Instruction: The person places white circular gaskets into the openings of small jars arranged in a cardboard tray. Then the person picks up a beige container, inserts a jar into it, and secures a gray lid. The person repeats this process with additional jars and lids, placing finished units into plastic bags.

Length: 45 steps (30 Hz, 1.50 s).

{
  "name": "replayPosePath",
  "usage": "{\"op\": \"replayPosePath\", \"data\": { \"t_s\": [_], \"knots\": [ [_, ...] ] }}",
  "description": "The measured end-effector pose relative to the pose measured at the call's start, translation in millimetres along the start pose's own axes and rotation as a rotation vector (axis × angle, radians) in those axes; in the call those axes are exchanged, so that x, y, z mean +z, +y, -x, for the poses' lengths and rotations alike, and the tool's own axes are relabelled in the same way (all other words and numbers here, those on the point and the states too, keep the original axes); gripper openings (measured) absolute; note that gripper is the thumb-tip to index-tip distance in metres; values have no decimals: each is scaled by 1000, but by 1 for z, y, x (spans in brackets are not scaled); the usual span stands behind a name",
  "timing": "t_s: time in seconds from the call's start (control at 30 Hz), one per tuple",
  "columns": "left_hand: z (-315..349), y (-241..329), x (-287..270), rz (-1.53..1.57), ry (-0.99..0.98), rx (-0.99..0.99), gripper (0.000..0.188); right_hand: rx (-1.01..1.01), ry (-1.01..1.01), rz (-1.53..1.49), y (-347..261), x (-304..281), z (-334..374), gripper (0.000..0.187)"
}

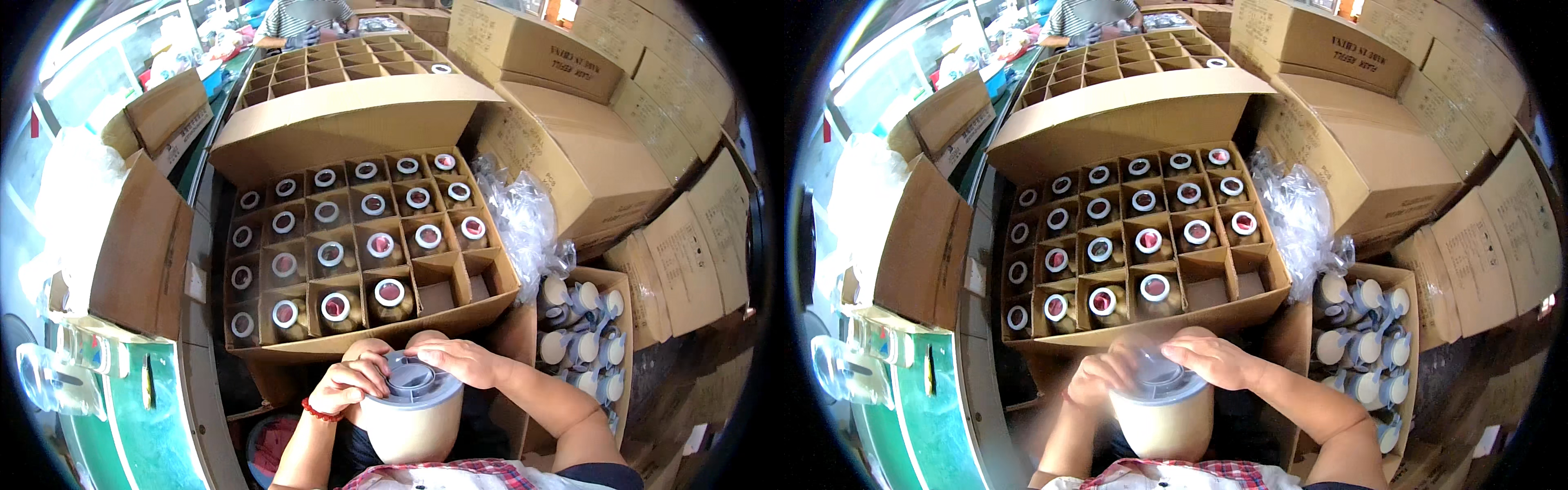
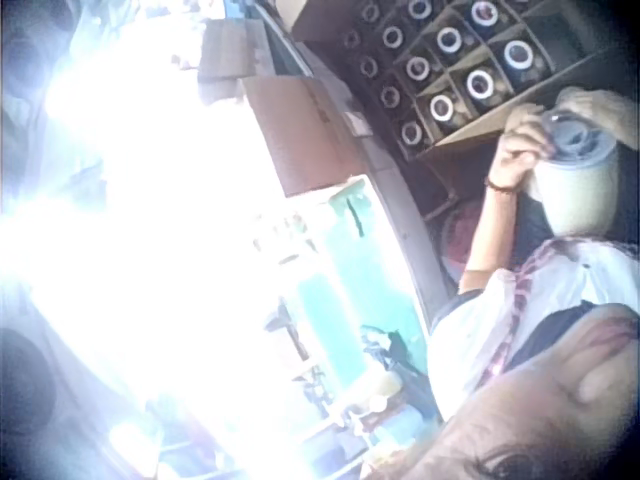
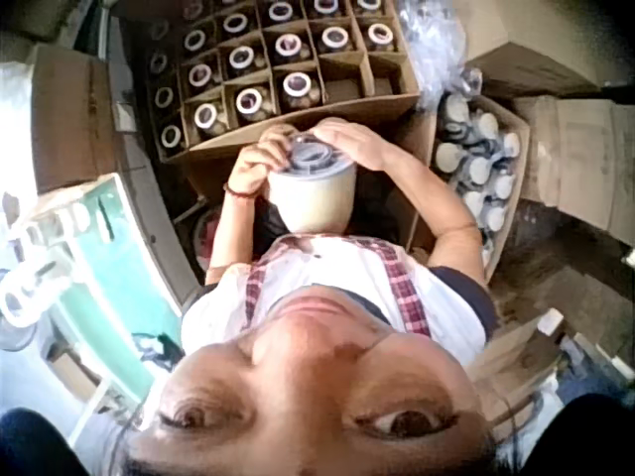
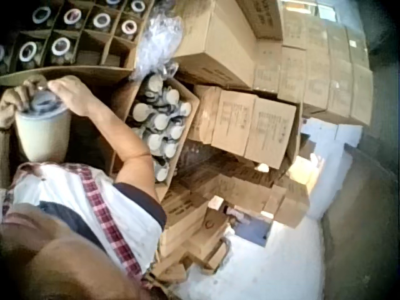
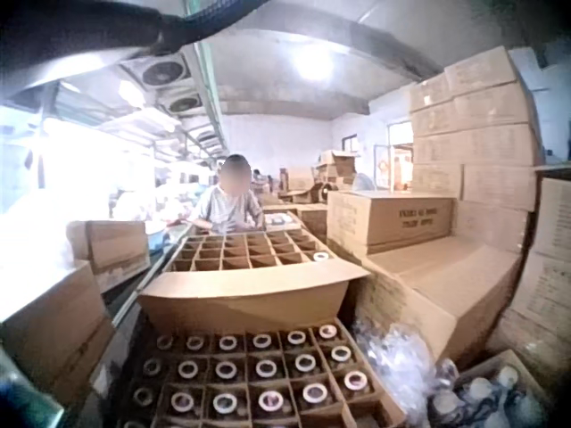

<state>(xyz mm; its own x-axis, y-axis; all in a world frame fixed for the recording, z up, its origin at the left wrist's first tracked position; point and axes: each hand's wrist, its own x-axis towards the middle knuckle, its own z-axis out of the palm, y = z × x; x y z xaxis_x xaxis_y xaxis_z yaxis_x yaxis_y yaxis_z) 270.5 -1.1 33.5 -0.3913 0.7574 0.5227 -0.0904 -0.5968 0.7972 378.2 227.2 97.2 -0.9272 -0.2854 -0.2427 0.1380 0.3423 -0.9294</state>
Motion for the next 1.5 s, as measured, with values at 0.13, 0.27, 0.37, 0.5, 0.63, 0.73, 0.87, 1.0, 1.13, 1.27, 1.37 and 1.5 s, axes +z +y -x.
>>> {"op": "replayPosePath", "data": {
  "t_s": [0.13, 0.27, 0.37, 0.5, 0.63, 0.73, 0.87, 1.0, 1.13, 1.27, 1.37, 1.5],
  "knots": [
    [-22, 8, 0, -40, -79, -94, 24, 185, -23, -302, 22, -14, -5, 53],
    [-44, 43, 46, -510, -13, -201, 21, 12, -159, -804, 62, -17, -25, 52],
    [-55, 44, 61, -791, -81, -81, 19, -54, -237, -791, 82, -10, -48, 53],
    [-15, 18, 15, -232, 53, -105, 18, -92, -185, -588, 44, -2, -34, 53],
    [-8, 18, 18, 31, 56, -83, 22, -35, -120, -437, 2, -1, -7, 39],
    [-13, 8, 42, 277, 513, -276, 24, -372, -97, -201, -42, -6, 32, 20],
    [31, -30, 59, 21, 309, -519, 30, -539, 122, 362, -94, 16, 80, 24],
    [53, -28, 81, -90, 414, -631, 30, -403, 286, 807, -112, 20, 125, 28],
    [48, 6, 87, -281, 490, -654, 37, -398, -55, 453, -76, -13, 129, 28],
    [47, 12, 76, -274, 405, -575, 39, -450, -60, 639, -78, -16, 120, 30],
    [61, -1, 69, -304, 456, -539, 38, -608, -156, 624, -81, -23, 98, 31],
    [64, -12, 69, -303, 460, -519, 37, -576, -128, 726, -83, -14, 90, 30]
  ]
}}
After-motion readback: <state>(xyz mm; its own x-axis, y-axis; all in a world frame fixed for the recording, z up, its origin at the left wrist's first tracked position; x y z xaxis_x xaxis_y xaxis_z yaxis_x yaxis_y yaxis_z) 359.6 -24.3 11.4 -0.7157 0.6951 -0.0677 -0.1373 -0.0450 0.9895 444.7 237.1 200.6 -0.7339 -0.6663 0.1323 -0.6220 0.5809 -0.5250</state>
